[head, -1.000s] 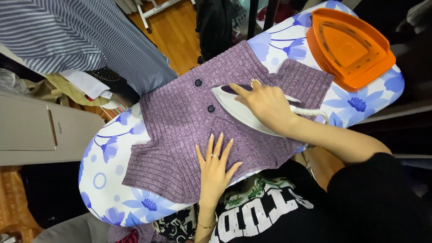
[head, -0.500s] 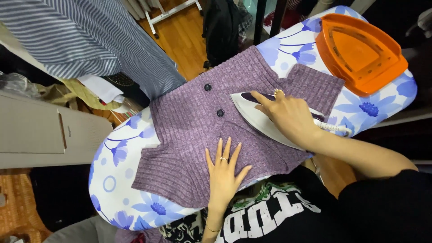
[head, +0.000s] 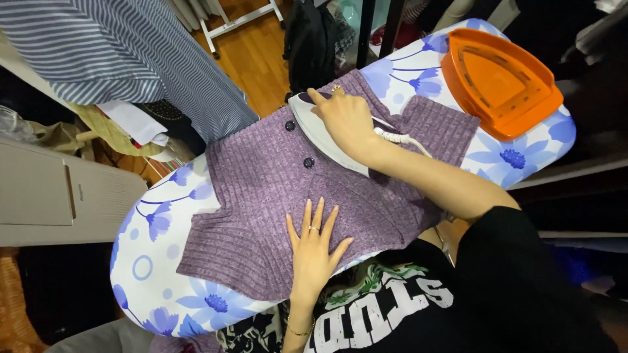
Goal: A person is ironing a purple knitted top on an ironing board, first smoothing the fabric and then using a steam iron.
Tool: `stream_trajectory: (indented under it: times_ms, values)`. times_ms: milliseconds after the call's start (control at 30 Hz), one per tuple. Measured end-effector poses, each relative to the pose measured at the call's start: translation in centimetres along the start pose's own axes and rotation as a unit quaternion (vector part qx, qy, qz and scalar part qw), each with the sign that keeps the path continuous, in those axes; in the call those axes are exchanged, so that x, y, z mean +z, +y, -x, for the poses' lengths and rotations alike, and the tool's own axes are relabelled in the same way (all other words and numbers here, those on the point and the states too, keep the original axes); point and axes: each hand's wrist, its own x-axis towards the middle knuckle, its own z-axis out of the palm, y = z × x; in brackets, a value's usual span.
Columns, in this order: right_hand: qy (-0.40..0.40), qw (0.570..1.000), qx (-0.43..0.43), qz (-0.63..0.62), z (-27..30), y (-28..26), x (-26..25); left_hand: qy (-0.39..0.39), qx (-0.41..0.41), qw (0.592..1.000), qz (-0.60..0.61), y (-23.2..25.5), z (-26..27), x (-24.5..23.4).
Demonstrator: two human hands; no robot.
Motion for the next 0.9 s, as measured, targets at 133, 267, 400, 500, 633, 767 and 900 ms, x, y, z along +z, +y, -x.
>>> stream_trajectory:
  times_ms: [133, 267, 400, 500, 633, 767, 900]
  values:
    - [-0.098, 0.994, 0.010, -0.049, -0.8, 1.3, -2.3, -0.001, -0.002, 1.000, -0.001, 0.0, 0.0, 0.0]
    - [-0.104, 0.994, 0.014, -0.036, -1.1, 4.3, -1.5, -0.010, -0.008, 1.000, 0.006, 0.0, 0.0, -0.1]
    - [-0.073, 0.995, 0.061, -0.003, -1.9, 6.1, -0.1, -0.004, -0.001, 1.000, -0.004, -0.1, 0.0, 0.1]
    - [-0.020, 0.998, 0.046, 0.026, -1.7, 6.2, 1.1, -0.001, 0.000, 1.000, -0.002, -0.1, 0.1, 0.1]
    - [-0.064, 0.997, -0.033, -0.041, -0.8, 6.4, -2.4, -0.007, -0.005, 1.000, 0.011, 0.0, 0.0, -0.2]
    - [-0.017, 0.989, -0.149, -0.008, 0.7, 7.1, -4.1, -0.002, -0.005, 1.000, 0.004, -0.2, 0.0, 0.0]
    - [0.009, 0.991, -0.130, 0.006, 0.8, 6.7, -4.6, -0.034, -0.004, 0.997, 0.074, -0.5, 0.2, -0.7]
